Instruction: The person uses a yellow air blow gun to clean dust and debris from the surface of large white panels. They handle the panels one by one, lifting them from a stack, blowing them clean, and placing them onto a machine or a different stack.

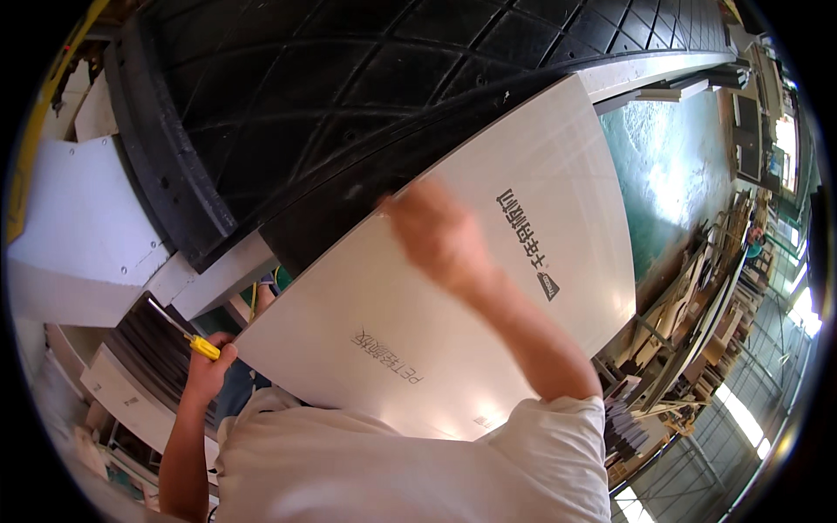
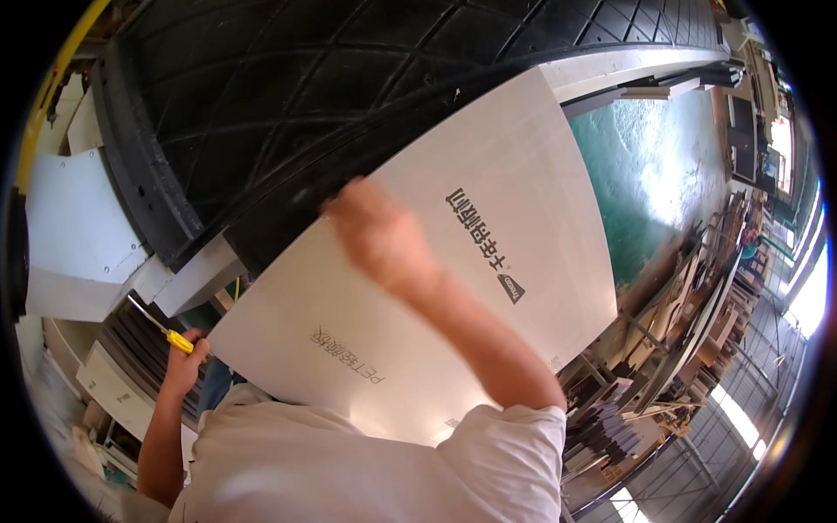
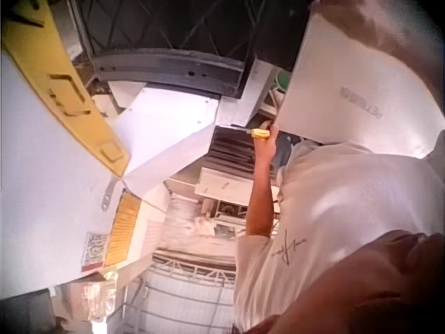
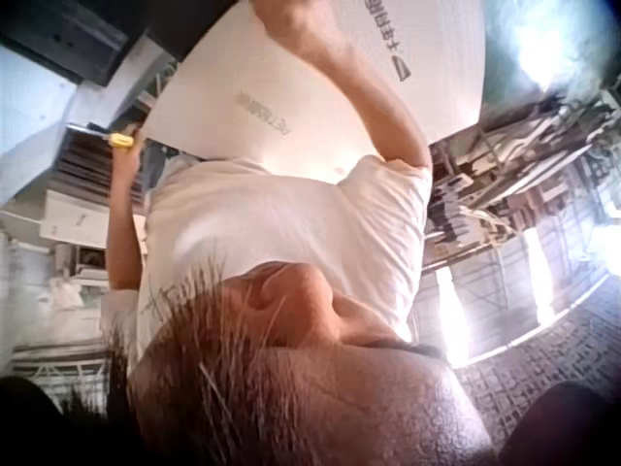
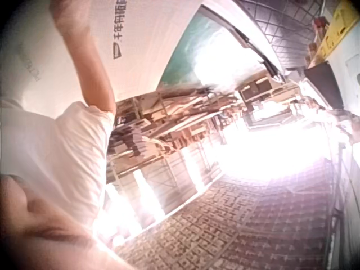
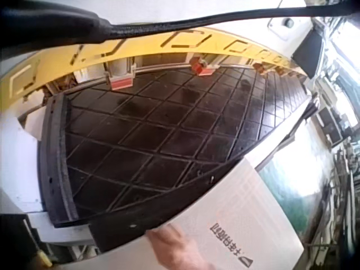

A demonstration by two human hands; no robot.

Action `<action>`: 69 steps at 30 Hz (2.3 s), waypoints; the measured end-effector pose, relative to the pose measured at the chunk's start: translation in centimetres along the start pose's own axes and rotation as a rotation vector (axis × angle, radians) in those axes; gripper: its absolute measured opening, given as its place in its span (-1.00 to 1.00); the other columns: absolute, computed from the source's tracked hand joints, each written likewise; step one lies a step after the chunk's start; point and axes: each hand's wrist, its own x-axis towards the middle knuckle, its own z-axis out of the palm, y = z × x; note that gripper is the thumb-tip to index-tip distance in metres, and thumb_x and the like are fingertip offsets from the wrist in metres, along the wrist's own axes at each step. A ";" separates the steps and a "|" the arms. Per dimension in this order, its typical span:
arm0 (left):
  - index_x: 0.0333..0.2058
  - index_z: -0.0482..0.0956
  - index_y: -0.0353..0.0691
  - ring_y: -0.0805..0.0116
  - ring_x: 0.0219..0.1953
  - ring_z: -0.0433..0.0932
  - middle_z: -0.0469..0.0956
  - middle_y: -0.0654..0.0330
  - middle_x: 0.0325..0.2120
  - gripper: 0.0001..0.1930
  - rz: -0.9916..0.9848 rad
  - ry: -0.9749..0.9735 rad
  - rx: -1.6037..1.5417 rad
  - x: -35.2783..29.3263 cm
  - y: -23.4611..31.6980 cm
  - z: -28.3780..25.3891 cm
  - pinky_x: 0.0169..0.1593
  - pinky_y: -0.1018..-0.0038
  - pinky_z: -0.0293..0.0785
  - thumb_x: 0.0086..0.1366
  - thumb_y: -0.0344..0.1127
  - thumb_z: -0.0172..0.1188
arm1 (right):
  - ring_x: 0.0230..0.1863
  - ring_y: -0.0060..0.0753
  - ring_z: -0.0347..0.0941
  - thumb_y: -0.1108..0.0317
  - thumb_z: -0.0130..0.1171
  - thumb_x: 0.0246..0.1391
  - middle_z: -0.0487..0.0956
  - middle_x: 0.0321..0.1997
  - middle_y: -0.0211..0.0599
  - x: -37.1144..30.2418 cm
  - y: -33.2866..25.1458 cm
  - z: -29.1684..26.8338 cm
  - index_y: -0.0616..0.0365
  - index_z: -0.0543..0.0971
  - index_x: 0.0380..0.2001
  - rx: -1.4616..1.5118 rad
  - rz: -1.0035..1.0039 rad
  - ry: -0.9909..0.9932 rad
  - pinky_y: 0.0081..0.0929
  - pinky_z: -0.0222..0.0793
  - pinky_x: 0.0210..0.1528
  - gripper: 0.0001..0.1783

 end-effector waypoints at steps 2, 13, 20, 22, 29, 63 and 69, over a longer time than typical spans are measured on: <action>-0.15 0.60 -0.30 0.60 -0.38 0.40 0.50 0.37 -0.43 -0.81 -0.033 -0.014 0.022 0.3 -0.7 -0.4 -0.28 0.58 0.35 0.38 -0.30 0.23 | -0.33 -0.24 0.45 0.47 0.27 -0.04 0.41 -0.38 -0.29 -1.6 -4.6 1.9 0.24 0.66 -0.14 0.130 -0.041 -0.110 -0.35 0.47 -0.40 -0.67; -0.10 0.56 -0.30 0.55 -0.29 0.40 0.51 0.30 -0.33 -0.80 -0.126 0.022 -0.026 -0.4 -1.9 -0.4 -0.18 0.52 0.37 0.35 -0.38 0.10 | -0.33 -0.30 0.50 0.54 0.30 -0.09 0.48 -0.34 -0.29 -3.5 -6.8 2.7 0.26 0.62 -0.21 0.560 0.076 -0.123 -0.42 0.50 -0.34 -0.71; -0.11 0.56 -0.30 0.53 -0.28 0.41 0.51 0.30 -0.33 -0.80 -0.104 0.001 -0.009 -0.5 -2.8 -0.7 -0.17 0.51 0.37 0.34 -0.38 0.10 | -0.35 -0.66 0.54 0.62 0.32 0.07 0.66 -0.30 -0.43 0.3 3.2 -6.5 0.16 0.68 -0.17 0.228 0.632 0.108 -0.62 0.45 -0.28 -0.76; -0.10 0.56 -0.30 0.52 -0.28 0.41 0.52 0.30 -0.32 -0.79 -0.105 0.019 -0.011 -0.8 -2.6 -0.4 -0.16 0.51 0.38 0.34 -0.38 0.11 | -0.31 -0.59 0.57 0.46 0.33 0.17 0.71 -0.32 -0.39 2.0 9.5 -9.3 0.20 0.71 -0.10 0.054 0.716 0.347 -0.55 0.48 -0.18 -0.78; -0.13 0.59 -0.30 0.54 -0.27 0.49 0.57 0.31 -0.33 -0.82 -0.006 0.082 0.003 0.2 -1.9 -0.1 -0.16 0.52 0.44 0.33 -0.39 0.23 | -0.16 -0.30 0.68 0.15 0.34 0.18 0.75 -0.14 -0.18 5.3 19.4 -14.7 0.11 0.72 -0.02 -0.325 0.546 0.221 -0.41 0.52 -0.04 -0.62; -0.12 0.55 -0.27 0.60 -0.36 0.48 0.54 0.40 -0.41 -0.76 0.341 -0.034 -0.564 -3.5 -9.2 10.8 -0.24 0.56 0.41 0.39 -0.25 0.31 | -0.29 -0.26 0.64 0.29 0.36 0.12 0.71 -0.28 -0.25 1.6 7.5 -4.0 0.11 0.74 -0.16 -0.307 0.335 0.229 -0.36 0.52 -0.09 -0.76; -0.09 0.54 -0.29 0.61 -0.36 0.44 0.51 0.37 -0.41 -0.83 0.354 -0.008 -0.552 -3.4 -10.0 11.4 -0.23 0.61 0.41 0.40 -0.42 0.26 | -0.42 -0.35 0.50 0.54 0.31 0.10 0.53 -0.41 -0.29 -3.6 -13.1 10.0 0.17 0.66 -0.35 -0.089 0.080 0.064 -0.44 0.45 -0.32 -0.95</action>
